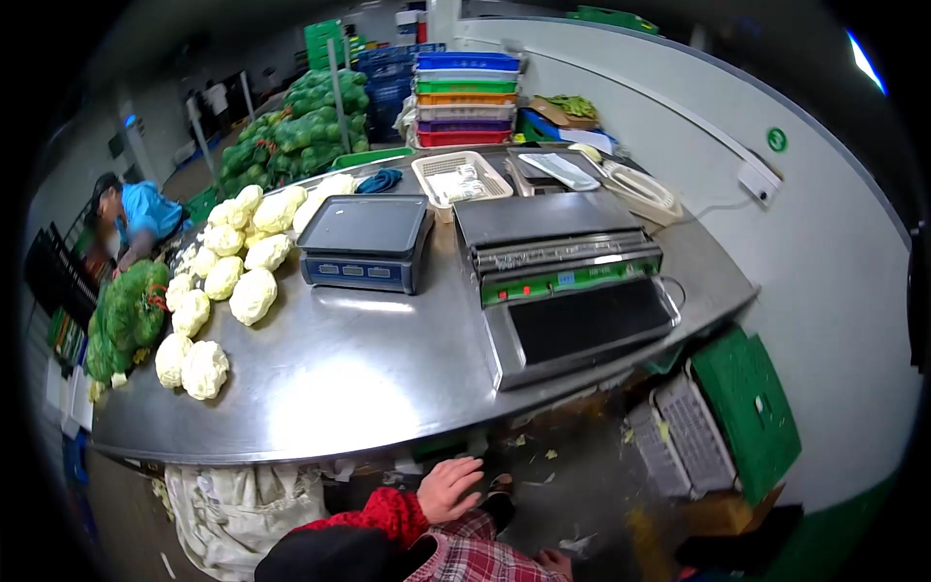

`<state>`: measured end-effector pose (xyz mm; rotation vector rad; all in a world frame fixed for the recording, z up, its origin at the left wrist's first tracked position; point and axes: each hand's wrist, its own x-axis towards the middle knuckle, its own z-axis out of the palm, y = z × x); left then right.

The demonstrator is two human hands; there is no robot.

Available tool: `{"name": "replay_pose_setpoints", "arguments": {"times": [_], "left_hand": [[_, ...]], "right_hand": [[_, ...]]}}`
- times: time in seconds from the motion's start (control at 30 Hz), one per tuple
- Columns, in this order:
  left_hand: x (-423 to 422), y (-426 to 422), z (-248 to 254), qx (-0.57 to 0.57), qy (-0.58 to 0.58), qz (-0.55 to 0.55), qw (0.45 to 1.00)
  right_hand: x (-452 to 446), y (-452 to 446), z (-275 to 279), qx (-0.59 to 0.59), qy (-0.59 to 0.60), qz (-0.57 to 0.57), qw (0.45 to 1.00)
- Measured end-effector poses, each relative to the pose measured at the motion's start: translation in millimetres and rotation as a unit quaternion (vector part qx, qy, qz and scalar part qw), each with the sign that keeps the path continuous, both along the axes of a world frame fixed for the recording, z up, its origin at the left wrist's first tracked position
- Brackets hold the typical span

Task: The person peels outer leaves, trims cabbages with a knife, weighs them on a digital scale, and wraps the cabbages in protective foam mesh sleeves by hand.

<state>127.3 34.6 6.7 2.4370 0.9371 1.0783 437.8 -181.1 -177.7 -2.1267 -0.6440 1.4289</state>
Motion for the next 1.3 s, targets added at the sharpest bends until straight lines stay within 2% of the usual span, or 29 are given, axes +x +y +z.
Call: {"name": "replay_pose_setpoints", "arguments": {"times": [0.03,0.07,0.1,0.13,0.17,0.2,0.33,0.4,0.47,0.5,0.53,0.57,0.6,0.67,0.7,0.73,0.8,0.83,0.87,0.97,1.0,1.07,1.13,1.17,1.23,1.3], "left_hand": [[32.3,-11.3,6.3,-0.028,-0.017,-0.007,0.999],[60.3,-9.4,20.4,-0.045,-0.047,-0.007,0.998],[88.9,50.7,43.1,-0.006,-0.072,0.006,0.997],[89.6,87.3,63.0,0.014,-0.067,0.006,0.998],[82.6,116.6,83.6,0.02,-0.044,-0.001,0.999],[88.1,154.7,108.2,0.04,-0.033,-0.007,0.999],[147.9,274.5,178.2,0.061,-0.048,0.015,0.997],[178.0,328.6,193.6,0.047,-0.052,0.027,0.997],[202.0,383.8,194.6,0.037,-0.033,0.059,0.997],[219.7,416.1,200.9,0.051,-0.023,0.077,0.996],[234.9,445.7,202.3,0.061,-0.008,0.096,0.993],[248.8,479.7,195.1,0.051,0.007,0.103,0.993],[269.9,514.9,189.5,0.041,0.013,0.112,0.993],[303.1,568.6,171.7,0.025,0.109,0.172,0.979],[319.9,597.7,156.5,0.028,0.142,0.195,0.97],[331.1,621.6,133.9,0.03,0.179,0.219,0.959],[346.3,657.9,94.7,0.019,0.246,0.245,0.938],[355.2,672.0,83.5,-0.062,0.26,0.242,0.933],[366.5,670.4,86.9,-0.083,0.277,0.246,0.925],[378.1,668.3,100.3,-0.062,0.273,0.245,0.928],[381.5,669.1,103.3,-0.072,0.28,0.246,0.925],[379.1,667.5,101.6,-0.067,0.27,0.24,0.93],[378.5,667.7,98.8,-0.069,0.275,0.235,0.93],[378.9,668.3,99.1,-0.069,0.276,0.229,0.931],[377.9,678.2,110.3,-0.068,0.278,0.225,0.931],[382.9,688.2,128.0,-0.067,0.269,0.218,0.936]], "right_hand": [[29.6,-11.7,63.2,0.007,0.034,-0.053,0.998],[75.3,-20.2,87.5,-0.017,0.032,-0.054,0.998],[118.8,55.9,115.2,0.027,0.026,-0.062,0.997],[118.2,87.4,136.0,0.054,-0.006,-0.058,0.997],[119.3,96.9,118.0,0.136,0.041,-0.098,0.985],[128.4,127.6,129.9,0.135,0.072,-0.154,0.976],[216.7,189.1,161.7,0.164,-0.01,-0.198,0.966],[263.9,223.6,178.6,0.156,-0.043,-0.183,0.97],[313.4,272.6,168.6,0.198,-0.206,-0.089,0.954],[325.8,324.8,213.0,0.227,-0.127,-0.086,0.962],[352.9,366.9,222.0,0.253,-0.114,-0.067,0.958],[377.7,419.7,222.2,0.323,-0.147,-0.017,0.935],[403.2,480.4,245.1,0.346,-0.171,0.023,0.922],[428.4,610.5,259.8,0.425,-0.195,0.065,0.882],[446.1,678.4,262.8,0.444,-0.184,0.088,0.872],[446.5,736.0,274.3,0.44,-0.223,0.131,0.86],[458.2,843.7,266.8,0.471,-0.385,0.229,0.76],[467.6,892.5,264.5,0.482,-0.422,0.254,0.725],[478.1,931.9,258.6,0.488,-0.459,0.283,0.687],[507.2,1008.9,242.2,0.406,-0.551,0.358,0.635],[513.8,1014.8,237.8,0.404,-0.542,0.364,0.641],[518.2,1019.1,222.4,0.38,-0.565,0.447,0.58],[544.1,1000.4,197.0,0.438,-0.562,0.476,0.515],[559.1,989.3,198.5,0.45,-0.522,0.51,0.514],[565.5,1011.0,240.8,0.469,-0.481,0.546,0.501],[545.8,1055.9,309.9,0.404,-0.333,0.437,0.731]]}}
